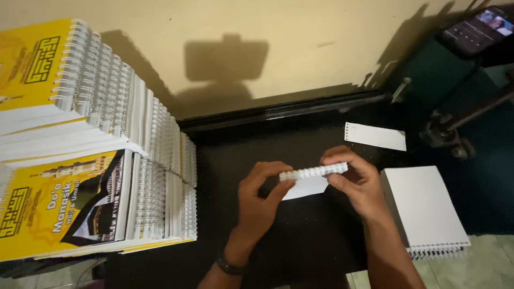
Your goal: The person assembles spiral-bound notebooks by hand. They pick up a stack of white pages, place a yellow cover on top, and then place the completed notebook onto a growing stack on the table. This process is repeated multiple times.
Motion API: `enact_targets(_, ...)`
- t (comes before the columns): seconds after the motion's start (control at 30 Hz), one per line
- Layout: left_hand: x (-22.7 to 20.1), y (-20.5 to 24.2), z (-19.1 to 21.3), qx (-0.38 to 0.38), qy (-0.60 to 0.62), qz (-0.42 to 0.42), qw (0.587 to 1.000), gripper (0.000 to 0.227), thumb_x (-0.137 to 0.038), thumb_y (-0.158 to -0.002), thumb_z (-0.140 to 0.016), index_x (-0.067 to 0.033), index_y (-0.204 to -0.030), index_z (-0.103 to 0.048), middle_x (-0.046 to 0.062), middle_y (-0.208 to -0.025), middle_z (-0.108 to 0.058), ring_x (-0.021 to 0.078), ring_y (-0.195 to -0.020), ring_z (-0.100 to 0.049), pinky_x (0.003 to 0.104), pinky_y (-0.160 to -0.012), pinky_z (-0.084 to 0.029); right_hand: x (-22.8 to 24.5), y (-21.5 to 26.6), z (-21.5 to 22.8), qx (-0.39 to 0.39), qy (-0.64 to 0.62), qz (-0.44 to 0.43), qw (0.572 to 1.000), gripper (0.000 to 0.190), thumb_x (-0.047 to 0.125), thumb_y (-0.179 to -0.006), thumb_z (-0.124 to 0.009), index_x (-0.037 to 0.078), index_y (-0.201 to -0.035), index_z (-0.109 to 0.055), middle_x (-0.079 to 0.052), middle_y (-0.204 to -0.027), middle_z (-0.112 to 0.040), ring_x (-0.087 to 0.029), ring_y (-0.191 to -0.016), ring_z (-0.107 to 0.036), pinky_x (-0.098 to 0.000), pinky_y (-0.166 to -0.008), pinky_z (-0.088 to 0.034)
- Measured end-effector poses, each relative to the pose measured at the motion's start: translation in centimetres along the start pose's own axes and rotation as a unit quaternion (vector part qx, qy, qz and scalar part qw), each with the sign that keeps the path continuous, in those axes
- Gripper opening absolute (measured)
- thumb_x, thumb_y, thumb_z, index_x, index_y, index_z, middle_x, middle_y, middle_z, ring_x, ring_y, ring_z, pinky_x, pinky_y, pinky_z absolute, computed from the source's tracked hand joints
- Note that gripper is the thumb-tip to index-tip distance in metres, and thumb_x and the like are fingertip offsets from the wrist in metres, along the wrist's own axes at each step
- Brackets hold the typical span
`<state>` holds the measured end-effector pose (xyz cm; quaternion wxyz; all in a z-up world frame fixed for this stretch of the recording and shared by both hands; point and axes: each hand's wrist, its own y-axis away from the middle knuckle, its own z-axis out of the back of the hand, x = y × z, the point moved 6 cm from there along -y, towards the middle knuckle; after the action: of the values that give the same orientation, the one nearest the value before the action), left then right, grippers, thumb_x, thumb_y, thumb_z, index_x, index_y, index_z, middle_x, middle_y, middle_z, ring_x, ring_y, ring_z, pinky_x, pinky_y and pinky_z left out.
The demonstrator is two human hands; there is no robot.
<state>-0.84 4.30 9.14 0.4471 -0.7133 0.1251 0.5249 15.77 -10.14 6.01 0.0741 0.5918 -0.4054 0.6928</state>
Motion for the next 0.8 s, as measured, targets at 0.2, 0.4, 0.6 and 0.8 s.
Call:
enact_targets(0.2,0.04,0.2,-0.03,-0.008,-0.083,-0.022,0.996,0.015,-0.01,-0.092,-0.073,-0.0071,-0.107,-0.073,0.007,-0.105,-0.075,0.0213,-0.099,-0.069,0.035,-0.091,-0.053,0.43,0.11,-0.41,0.008,0.029,-0.026,0.999,0.016,0.015,-0.095,-0.069,0.01,-0.11,-0.069,-0.008,-0.107,-0.067,-0.021,-0.107,-0.063,-0.0319,-0.092,-0.049)
enact_targets(0.4,0.55,0.27,-0.01,-0.003,-0.082,0.0,0.997,0.015,-0.011,-0.093,-0.072,-0.0071,-0.107,-0.072,0.007,-0.103,-0.073,0.0187,-0.094,-0.067,0.032,-0.084,-0.053,0.03,0.26,-0.17,0.022,0.034,0.006,0.999,0.019,0.016,-0.095,-0.07,0.009,-0.112,-0.069,-0.009,-0.109,-0.067,-0.022,-0.107,-0.062,-0.0325,-0.093,-0.049)
enact_targets(0.6,-0.04,0.31,-0.11,-0.002,-0.1,-0.038,0.994,0.016,-0.012,-0.092,-0.075,-0.0082,-0.107,-0.072,0.007,-0.102,-0.074,0.0202,-0.094,-0.067,0.034,-0.085,-0.053,0.09,0.23,-0.05,-0.006,-0.003,-0.026,1.0,0.028,0.019,-0.092,-0.073,0.007,-0.117,-0.067,-0.009,-0.11,-0.068,-0.018,-0.104,-0.063,-0.0279,-0.09,-0.049)
enact_targets(0.8,0.06,0.42,-0.09,0.0,-0.098,-0.032,0.995,0.02,-0.01,-0.09,-0.077,-0.0085,-0.11,-0.072,0.008,-0.105,-0.073,0.02,-0.096,-0.067,0.033,-0.087,-0.052,-0.37,0.03,-0.06,-0.003,-0.001,-0.009,1.0,0.013,0.017,-0.096,-0.068,0.011,-0.108,-0.067,-0.007,-0.104,-0.066,-0.019,-0.101,-0.063,-0.0297,-0.086,-0.048)
